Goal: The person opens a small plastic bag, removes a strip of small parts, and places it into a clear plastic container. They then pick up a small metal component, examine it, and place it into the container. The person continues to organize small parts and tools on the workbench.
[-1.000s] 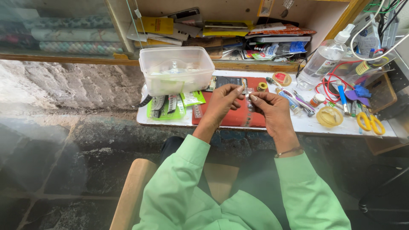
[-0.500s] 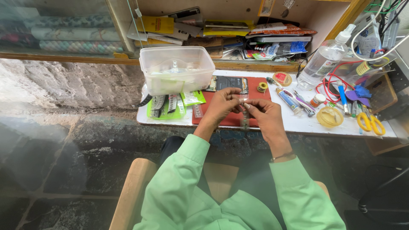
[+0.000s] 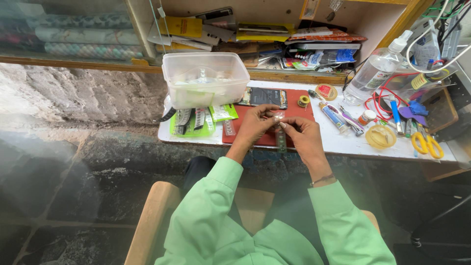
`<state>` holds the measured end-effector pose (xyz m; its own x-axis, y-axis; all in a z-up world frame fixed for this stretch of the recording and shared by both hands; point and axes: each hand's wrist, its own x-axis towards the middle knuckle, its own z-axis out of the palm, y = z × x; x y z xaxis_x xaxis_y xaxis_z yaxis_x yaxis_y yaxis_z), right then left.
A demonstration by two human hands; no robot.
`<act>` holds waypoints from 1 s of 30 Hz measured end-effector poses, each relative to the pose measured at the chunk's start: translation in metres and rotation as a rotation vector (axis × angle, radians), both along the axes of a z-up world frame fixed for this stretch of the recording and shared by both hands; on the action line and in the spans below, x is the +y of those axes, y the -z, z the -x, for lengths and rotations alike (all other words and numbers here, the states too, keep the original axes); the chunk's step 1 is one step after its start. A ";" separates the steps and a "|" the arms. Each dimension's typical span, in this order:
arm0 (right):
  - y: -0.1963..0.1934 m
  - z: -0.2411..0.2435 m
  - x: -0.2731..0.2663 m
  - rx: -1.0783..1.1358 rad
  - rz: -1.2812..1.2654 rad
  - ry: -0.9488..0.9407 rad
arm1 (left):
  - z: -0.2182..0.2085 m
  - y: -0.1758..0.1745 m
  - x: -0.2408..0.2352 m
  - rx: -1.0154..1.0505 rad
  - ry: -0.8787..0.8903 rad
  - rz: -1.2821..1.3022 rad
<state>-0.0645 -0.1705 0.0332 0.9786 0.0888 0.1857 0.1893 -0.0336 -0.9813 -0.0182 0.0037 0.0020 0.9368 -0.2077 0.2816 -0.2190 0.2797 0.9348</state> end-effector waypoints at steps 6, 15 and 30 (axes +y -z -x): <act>0.003 -0.002 0.000 -0.010 0.011 -0.014 | -0.005 0.008 0.001 0.005 -0.010 -0.032; 0.010 -0.004 0.001 0.013 0.088 0.016 | -0.008 0.004 0.004 0.035 0.050 -0.028; 0.016 -0.005 0.000 0.004 0.088 0.046 | 0.013 -0.007 -0.004 -0.177 -0.277 -0.242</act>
<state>-0.0594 -0.1701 0.0173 0.9828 0.0595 0.1748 0.1812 -0.1285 -0.9750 -0.0316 -0.0006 0.0085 0.9079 -0.0346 0.4178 -0.4189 -0.0359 0.9073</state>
